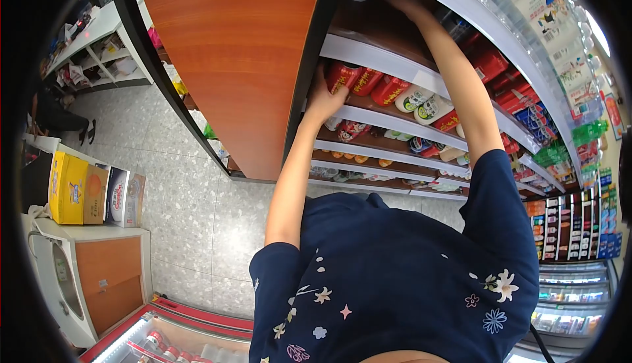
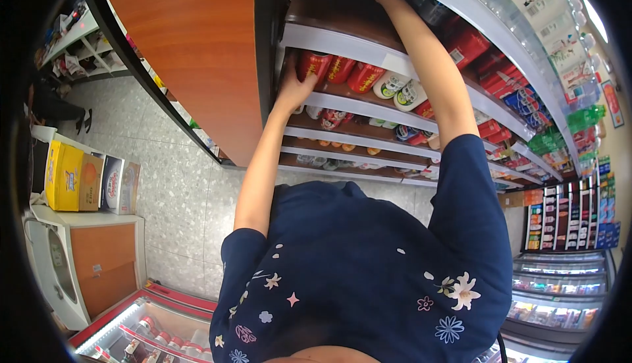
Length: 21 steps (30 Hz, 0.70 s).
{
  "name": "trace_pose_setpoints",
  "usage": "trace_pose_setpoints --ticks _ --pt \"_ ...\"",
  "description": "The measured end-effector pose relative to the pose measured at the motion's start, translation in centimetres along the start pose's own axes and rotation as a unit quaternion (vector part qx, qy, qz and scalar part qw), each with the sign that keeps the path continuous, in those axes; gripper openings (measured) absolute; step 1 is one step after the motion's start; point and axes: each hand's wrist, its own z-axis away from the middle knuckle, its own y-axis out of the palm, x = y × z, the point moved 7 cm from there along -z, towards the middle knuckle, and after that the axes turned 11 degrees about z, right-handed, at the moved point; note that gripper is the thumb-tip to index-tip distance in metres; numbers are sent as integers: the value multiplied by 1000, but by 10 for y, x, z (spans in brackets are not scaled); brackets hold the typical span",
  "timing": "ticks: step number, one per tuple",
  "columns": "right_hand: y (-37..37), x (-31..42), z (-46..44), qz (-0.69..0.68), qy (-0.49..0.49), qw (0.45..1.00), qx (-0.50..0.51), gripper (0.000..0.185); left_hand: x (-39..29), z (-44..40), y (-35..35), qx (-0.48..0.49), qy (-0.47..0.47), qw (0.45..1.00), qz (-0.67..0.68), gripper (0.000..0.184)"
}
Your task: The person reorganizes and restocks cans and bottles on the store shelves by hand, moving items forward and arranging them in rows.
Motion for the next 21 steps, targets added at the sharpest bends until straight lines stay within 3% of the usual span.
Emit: trace_pose_setpoints --ticks 1,2,5,7,9,10,11,12,14,20,21 --pt "8 -12 11 -59 30 996 57 53 5 -5 -2 -21 -8 997 72 67" --pt "12 -12 19 -118 60 985 113 60 12 -9 -4 -39 -28 998 43 62" --pt "-45 38 71 -9 128 986 103 51 36 -23 -10 -100 -94 990 -44 56" --pt "-97 111 101 -40 46 997 -53 30 40 -42 -11 -124 -35 991 -39 48" --pt "-109 159 138 -55 -77 995 -39 21 40 -66 -14 -147 14 988 -50 46" --pt "-96 175 162 -6 -153 988 29 20 38 -70 -14 -152 27 986 -63 46" --pt "-91 195 174 -40 -229 971 48 19 36 -77 -13 -155 37 984 -78 46" --pt "-81 203 188 -41 -251 964 81 19 34 -83 -12 -156 44 982 -94 46" --pt "-52 200 214 -53 -209 963 163 24 35 -96 -9 -152 54 979 -124 46" --pt "-14 163 195 -4 -84 993 85 48 33 -121 0 -138 63 967 -203 47" --pt "-7 158 189 40 -59 991 110 52 33 -125 -1 -137 63 964 -218 47"
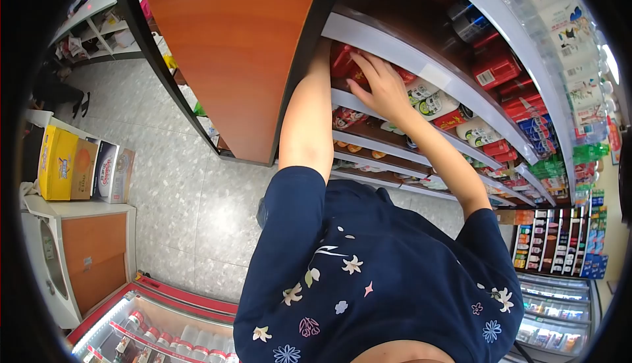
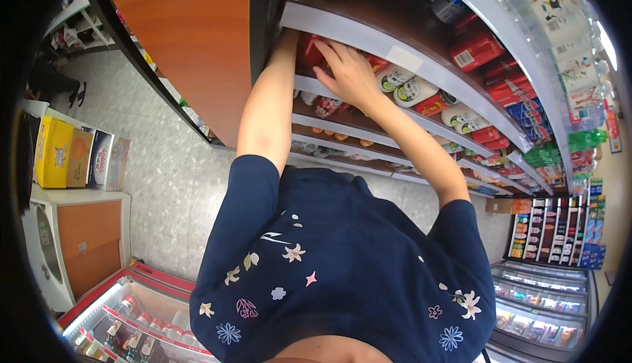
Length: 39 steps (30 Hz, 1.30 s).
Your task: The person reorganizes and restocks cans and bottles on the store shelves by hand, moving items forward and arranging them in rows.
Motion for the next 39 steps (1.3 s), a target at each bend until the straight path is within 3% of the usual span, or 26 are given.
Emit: trace_pose_setpoints --ticks 3,4,7,8,11,12,22,25,31,35,39 --pt "19 -13 -17 97 23 995 32 55 2 -12 5 7 9 999 -36 48" --pt "25 -16 -22 90 16 996 9 52 2 -17 7 9 11 999 -49 48" --pt "47 -28 -27 57 65 993 81 45 6 -28 12 18 18 996 -85 48" --pt "45 -27 -29 51 76 992 85 35 7 -31 13 20 20 995 -95 48" --pt "44 -31 -28 51 86 994 39 27 8 -39 17 27 28 992 -122 49" --pt "42 -31 -28 75 60 995 36 37 8 -41 18 28 32 991 -130 49" --pt "44 -34 -24 48 46 998 4 41 -6 -45 19 33 90 980 -174 51" --pt "32 -28 -19 -5 86 989 122 40 -14 -39 15 20 119 976 -180 51" --pt "24 -22 27 -12 -19 999 -28 37 -30 8 4 -10 177 968 -176 52" --pt "23 -25 53 -10 -67 996 -54 48 -64 54 -27 33 81 983 -163 60" --pt "18 -27 66 -24 -129 983 -128 55 -96 101 -60 -110 146 982 -56 48"
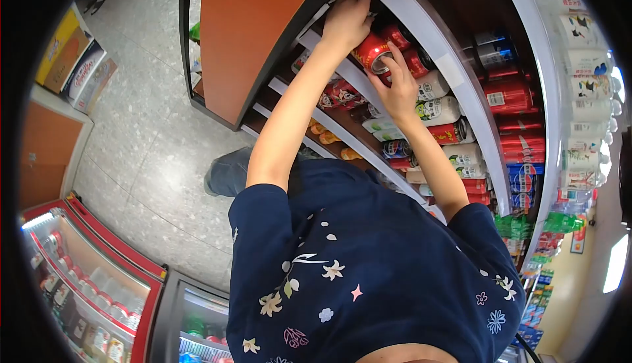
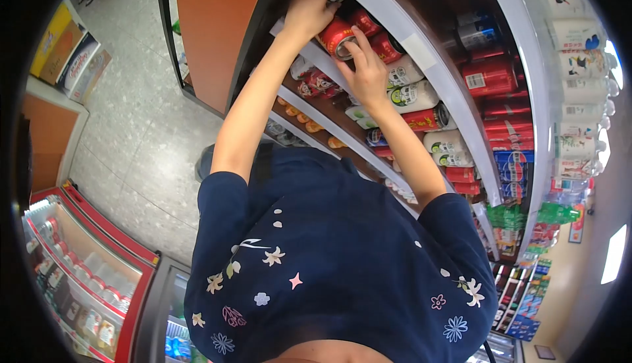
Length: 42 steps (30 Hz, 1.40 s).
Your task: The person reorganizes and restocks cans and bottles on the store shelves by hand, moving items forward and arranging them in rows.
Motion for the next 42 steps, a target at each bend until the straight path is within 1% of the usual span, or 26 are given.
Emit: trace_pose_setpoints --ticks 2,3,6,7,10,11,12,14,16,17,18,20,21,24,25,28,29,32,33,36,37,40,41,42 --pt "-5 1 5 -12 -19 1000 -20 57 -12 14 -15 -38 6 999 37 43" --pt "-7 1 10 -21 -29 999 -22 62 -19 20 -22 -63 22 997 44 40" --pt "-16 4 20 -4 -66 997 -38 66 -33 38 -29 -120 79 989 41 43" --pt "-21 5 23 13 -88 995 -47 70 -41 43 -32 -135 107 985 21 45" --pt "-33 6 35 37 -113 992 -41 72 -65 73 -47 -199 188 962 2 36" --pt "-37 7 39 35 -122 991 -35 72 -76 84 -58 -235 204 950 7 45" --pt "-42 10 44 33 -131 990 -28 73 -84 95 -67 -225 203 953 -4 52" --pt "-50 16 52 32 -139 990 -5 75 -99 116 -92 -214 205 954 41 62" --pt "-53 21 57 37 -133 990 26 75 -110 138 -117 -236 178 953 61 71" --pt "-56 25 53 19 -135 990 29 76 -108 149 -127 -213 162 958 103 78" --pt "-56 28 49 20 -133 991 24 76 -105 159 -133 -208 129 962 121 81" --pt "-55 35 40 23 -129 991 14 76 -97 169 -140 -239 67 953 175 68" --pt "-52 34 36 24 -116 993 11 76 -92 172 -140 -238 50 947 208 70" --pt "-42 37 7 21 -102 994 -18 76 -79 172 -132 -189 9 956 224 71" --pt "-38 39 -5 33 -96 995 -20 75 -75 172 -129 -194 -13 947 257 71" --pt "-15 33 -36 68 -76 994 -26 73 -72 161 -128 -81 -53 954 286 69" --pt "-8 31 -45 101 -71 992 -15 71 -70 159 -128 -56 -71 951 294 66" --pt "12 22 -71 171 -50 983 34 66 -61 159 -125 11 -139 929 344 67" --pt "20 13 -75 172 -51 984 19 64 -60 159 -127 25 -153 921 358 68" --pt "35 -8 -90 181 23 978 100 63 -54 153 -133 92 -207 901 371 69" --pt "40 -14 -98 76 181 953 231 59 -55 147 -138 107 -216 899 365 68" --pt "52 -35 -107 59 124 972 189 56 -54 129 -146 141 -240 892 355 67" --pt "58 -43 -106 45 149 963 220 53 -55 121 -149 142 -242 888 365 68" --pt "61 -48 -104 18 164 959 229 51 -54 114 -151 131 -271 864 403 68"
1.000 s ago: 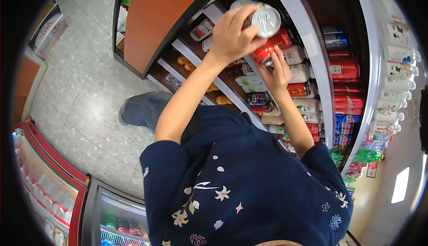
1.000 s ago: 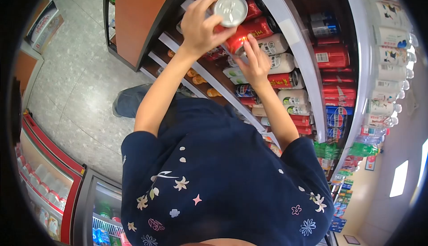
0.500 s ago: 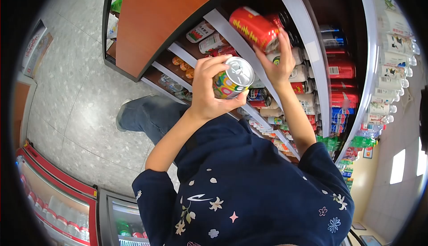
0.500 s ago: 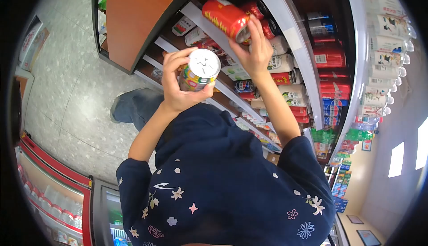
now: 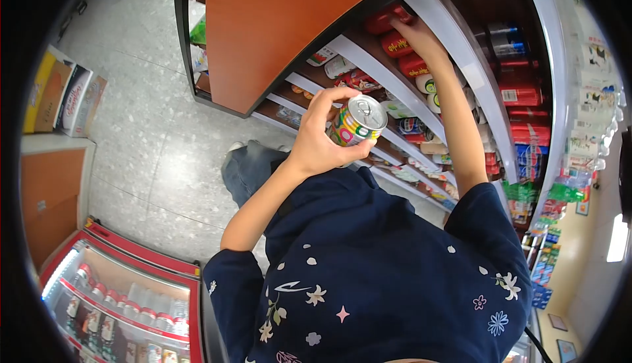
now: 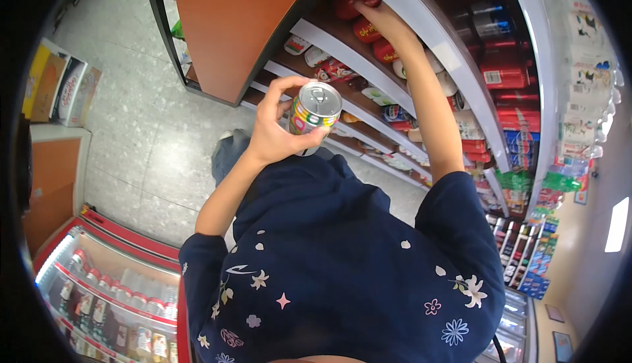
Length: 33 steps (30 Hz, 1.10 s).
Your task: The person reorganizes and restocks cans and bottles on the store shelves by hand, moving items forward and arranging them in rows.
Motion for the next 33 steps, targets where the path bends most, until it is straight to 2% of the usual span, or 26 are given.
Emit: trace_pose_setpoints --ticks 2,5,8,9,13,14,16,18,19,20,21,22,23,24,26,27,28,29,31,33 --pt "4 -1 1 -59 21 998 25 48 -12 -13 0 -15 -47 994 95 67" --pt "20 -13 1 -107 64 990 61 42 -30 -33 9 35 -45 986 157 62" --pt "16 -14 3 -49 91 994 21 39 -52 -57 26 107 -54 967 224 59" --pt "33 -27 7 -38 112 992 38 38 -58 -65 32 124 -59 961 241 60" --pt "-26 29 46 64 -29 992 -108 31 -74 -96 66 151 -148 910 356 61" --pt "-38 33 59 -78 -35 988 -126 33 -75 -101 76 150 -174 891 391 62" --pt "-56 39 94 -90 -79 983 -137 25 -72 -116 90 148 -204 913 320 69" --pt "-74 40 120 -188 -19 973 -136 19 -72 -130 104 103 -224 917 314 78" --pt "-89 37 129 -225 27 963 -149 17 -73 -135 113 118 -237 907 327 76" --pt "-105 34 137 -261 71 949 -164 15 -72 -140 124 145 -251 864 412 73" --pt "-117 27 148 -270 146 934 -181 16 -75 -146 129 158 -224 890 364 71" --pt "-129 21 157 -325 188 904 -202 23 -80 -151 137 172 -194 913 316 69" --pt "-139 17 161 -363 202 882 -221 30 -88 -157 144 172 -123 954 213 64" --pt "-148 12 164 -399 215 859 -239 38 -92 -158 149 192 -78 951 231 55" --pt "-177 17 152 -267 185 913 -245 61 -96 -170 167 234 18 949 209 54" --pt "-183 17 148 -196 200 920 -273 71 -103 -172 181 222 154 959 85 54" --pt "-186 19 139 -128 205 924 -295 80 -107 -173 189 211 168 959 87 51" --pt "-186 16 136 -137 230 921 -282 89 -110 -175 194 209 173 959 82 49" --pt "-187 9 130 -118 233 915 -309 89 -112 -182 200 184 155 968 78 51" --pt "-187 2 121 -105 226 914 -321 87 -111 -192 201 164 146 976 -5 53"
